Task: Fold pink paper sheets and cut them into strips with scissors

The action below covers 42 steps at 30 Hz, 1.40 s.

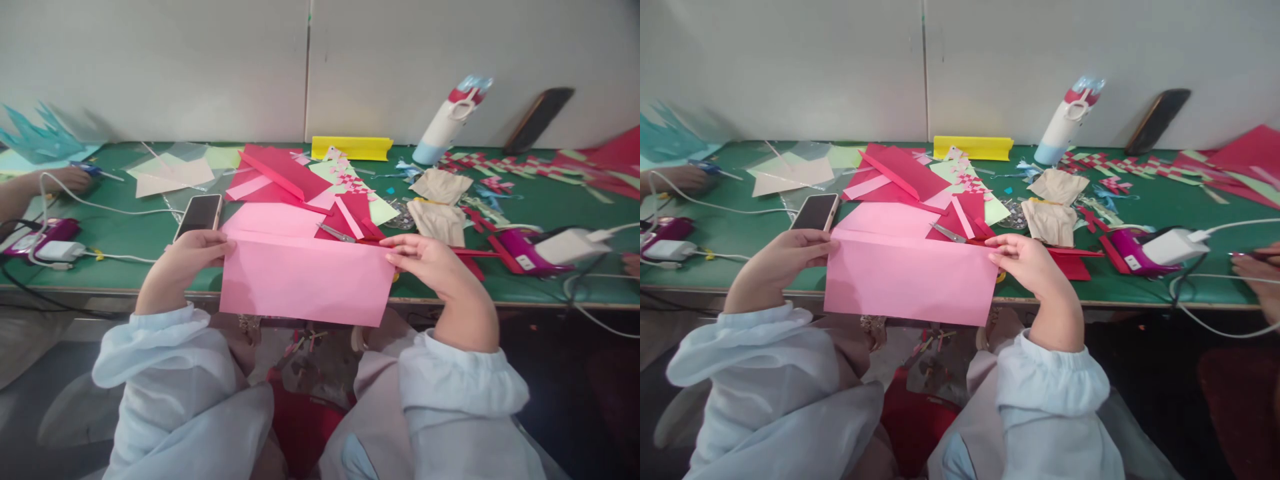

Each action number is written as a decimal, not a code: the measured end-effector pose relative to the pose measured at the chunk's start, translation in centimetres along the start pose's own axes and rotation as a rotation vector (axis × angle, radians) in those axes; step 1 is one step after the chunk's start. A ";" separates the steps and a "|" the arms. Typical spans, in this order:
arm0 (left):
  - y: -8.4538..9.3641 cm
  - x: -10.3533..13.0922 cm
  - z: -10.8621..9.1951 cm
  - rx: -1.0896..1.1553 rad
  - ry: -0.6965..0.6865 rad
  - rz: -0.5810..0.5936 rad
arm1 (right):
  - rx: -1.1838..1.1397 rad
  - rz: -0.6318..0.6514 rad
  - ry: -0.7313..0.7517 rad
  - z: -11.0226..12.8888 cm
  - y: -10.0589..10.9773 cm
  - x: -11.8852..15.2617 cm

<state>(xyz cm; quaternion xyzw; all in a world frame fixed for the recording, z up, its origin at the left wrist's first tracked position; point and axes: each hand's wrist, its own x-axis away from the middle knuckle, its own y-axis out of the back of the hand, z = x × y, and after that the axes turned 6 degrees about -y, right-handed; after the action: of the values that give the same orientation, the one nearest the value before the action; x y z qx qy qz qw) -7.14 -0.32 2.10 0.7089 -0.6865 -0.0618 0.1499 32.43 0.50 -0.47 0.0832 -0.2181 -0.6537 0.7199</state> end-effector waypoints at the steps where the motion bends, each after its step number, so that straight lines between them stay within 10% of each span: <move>1: 0.0 0.0 0.0 0.007 0.002 -0.003 | 0.004 0.000 0.005 0.0 0.0 0.0; 42: -0.5 0.3 -0.7 0.028 -0.011 0.034 | 0.052 0.080 -0.040 0.6 -0.8 0.2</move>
<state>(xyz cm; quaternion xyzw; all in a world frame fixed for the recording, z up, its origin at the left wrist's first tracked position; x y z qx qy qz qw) -6.43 -0.52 2.67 0.6986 -0.7001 -0.0535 0.1375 31.48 0.28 -0.18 0.0799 -0.2525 -0.6200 0.7385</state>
